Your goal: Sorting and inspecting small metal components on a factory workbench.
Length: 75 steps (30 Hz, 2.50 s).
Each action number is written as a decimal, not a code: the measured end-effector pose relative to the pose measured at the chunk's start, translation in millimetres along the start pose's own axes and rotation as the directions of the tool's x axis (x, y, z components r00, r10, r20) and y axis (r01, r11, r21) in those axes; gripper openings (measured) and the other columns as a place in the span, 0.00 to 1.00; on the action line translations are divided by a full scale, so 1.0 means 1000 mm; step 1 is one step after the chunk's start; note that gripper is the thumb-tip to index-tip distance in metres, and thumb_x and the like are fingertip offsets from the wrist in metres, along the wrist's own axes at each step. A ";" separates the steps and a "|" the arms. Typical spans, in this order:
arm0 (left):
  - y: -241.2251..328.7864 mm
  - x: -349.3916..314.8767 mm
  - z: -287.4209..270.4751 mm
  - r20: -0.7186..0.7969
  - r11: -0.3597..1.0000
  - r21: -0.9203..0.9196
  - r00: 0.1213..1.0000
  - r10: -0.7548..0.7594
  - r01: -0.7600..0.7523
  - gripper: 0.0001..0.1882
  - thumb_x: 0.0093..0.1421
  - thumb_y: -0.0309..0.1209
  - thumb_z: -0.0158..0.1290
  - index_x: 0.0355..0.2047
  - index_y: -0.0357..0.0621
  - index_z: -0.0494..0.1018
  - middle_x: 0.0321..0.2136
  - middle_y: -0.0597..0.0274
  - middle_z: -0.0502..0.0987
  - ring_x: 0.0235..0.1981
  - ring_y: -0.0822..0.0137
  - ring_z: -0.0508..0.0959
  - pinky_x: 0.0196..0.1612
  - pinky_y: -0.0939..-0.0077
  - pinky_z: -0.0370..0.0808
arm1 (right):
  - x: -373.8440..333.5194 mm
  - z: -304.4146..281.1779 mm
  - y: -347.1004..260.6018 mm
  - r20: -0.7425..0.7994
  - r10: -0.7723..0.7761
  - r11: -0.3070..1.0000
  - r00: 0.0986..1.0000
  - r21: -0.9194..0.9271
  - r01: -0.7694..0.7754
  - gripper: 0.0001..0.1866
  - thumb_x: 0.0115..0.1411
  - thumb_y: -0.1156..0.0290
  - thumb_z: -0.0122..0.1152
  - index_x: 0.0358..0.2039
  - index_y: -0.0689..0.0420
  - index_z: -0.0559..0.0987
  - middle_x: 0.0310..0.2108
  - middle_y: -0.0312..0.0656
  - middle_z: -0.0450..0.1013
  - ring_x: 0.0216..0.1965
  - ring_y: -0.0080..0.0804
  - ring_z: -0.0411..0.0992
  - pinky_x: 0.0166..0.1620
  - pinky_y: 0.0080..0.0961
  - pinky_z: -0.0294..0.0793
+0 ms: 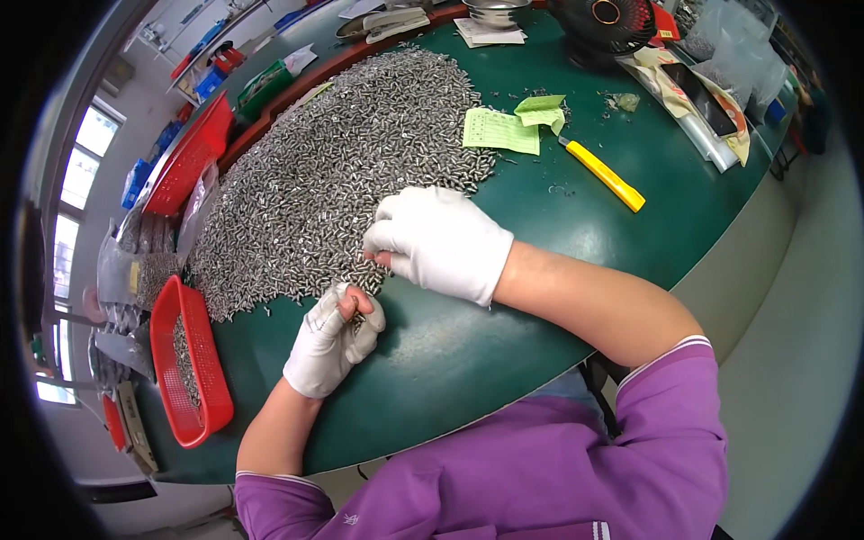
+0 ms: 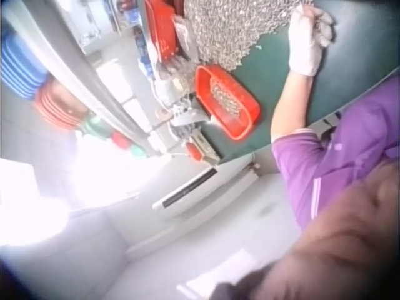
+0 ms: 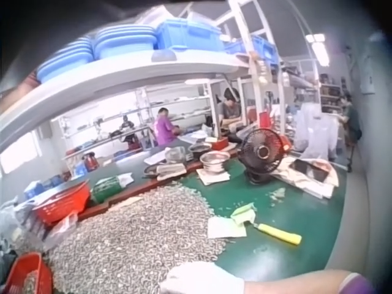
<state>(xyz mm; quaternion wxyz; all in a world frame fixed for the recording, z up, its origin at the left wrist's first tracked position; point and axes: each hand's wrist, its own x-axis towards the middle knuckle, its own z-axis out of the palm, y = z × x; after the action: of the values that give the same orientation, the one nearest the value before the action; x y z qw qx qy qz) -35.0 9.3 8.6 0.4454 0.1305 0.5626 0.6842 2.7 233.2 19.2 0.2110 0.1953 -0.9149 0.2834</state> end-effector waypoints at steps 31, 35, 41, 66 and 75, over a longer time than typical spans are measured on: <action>-0.005 0.003 -0.005 0.037 0.988 -0.151 0.999 -0.007 0.012 0.10 0.64 0.40 0.52 0.37 0.48 0.69 0.29 0.65 0.74 0.20 0.79 0.64 0.21 0.86 0.58 | -0.005 0.026 -0.004 0.189 -0.023 0.981 0.982 -0.187 0.059 0.08 0.52 0.61 0.62 0.29 0.50 0.76 0.29 0.37 0.69 0.35 0.38 0.71 0.36 0.37 0.72; -0.006 0.003 -0.006 0.045 0.988 -0.151 0.999 0.015 -0.009 0.09 0.64 0.38 0.52 0.38 0.48 0.69 0.30 0.67 0.73 0.20 0.79 0.64 0.21 0.87 0.57 | -0.001 0.015 -0.012 0.200 0.084 0.992 0.976 -0.108 -0.064 0.08 0.52 0.63 0.62 0.30 0.51 0.77 0.31 0.38 0.70 0.37 0.39 0.71 0.39 0.37 0.72; -0.004 0.001 0.000 0.011 0.987 -0.160 1.000 0.001 0.001 0.08 0.63 0.33 0.54 0.40 0.48 0.69 0.30 0.68 0.73 0.20 0.81 0.64 0.21 0.89 0.57 | -0.004 0.014 -0.017 0.147 0.120 0.903 0.982 0.394 -0.170 0.09 0.54 0.66 0.63 0.34 0.55 0.79 0.33 0.41 0.72 0.37 0.39 0.72 0.42 0.31 0.72; 0.000 0.000 -0.002 -0.018 0.985 -0.169 1.000 -0.024 0.021 0.17 0.61 0.46 0.54 0.40 0.47 0.70 0.30 0.65 0.74 0.22 0.74 0.69 0.27 0.82 0.65 | -0.001 0.009 0.010 0.160 0.066 0.966 0.985 -0.257 -0.023 0.04 0.49 0.67 0.62 0.28 0.48 0.78 0.28 0.36 0.70 0.34 0.37 0.72 0.36 0.36 0.73; 0.000 0.002 -0.002 -0.006 0.987 -0.160 0.999 -0.035 0.034 0.16 0.60 0.46 0.55 0.39 0.48 0.69 0.29 0.66 0.73 0.21 0.75 0.66 0.26 0.82 0.64 | 0.002 0.003 0.016 0.272 -0.066 0.963 0.960 -0.234 0.133 0.06 0.52 0.64 0.61 0.27 0.50 0.77 0.28 0.37 0.69 0.34 0.38 0.71 0.35 0.37 0.72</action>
<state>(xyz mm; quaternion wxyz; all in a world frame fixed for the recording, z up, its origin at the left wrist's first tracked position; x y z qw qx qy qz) -37.2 9.1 7.2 0.4638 0.0817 0.5099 0.7199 -6.9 243.0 11.0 0.1252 0.2488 -0.9521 0.1263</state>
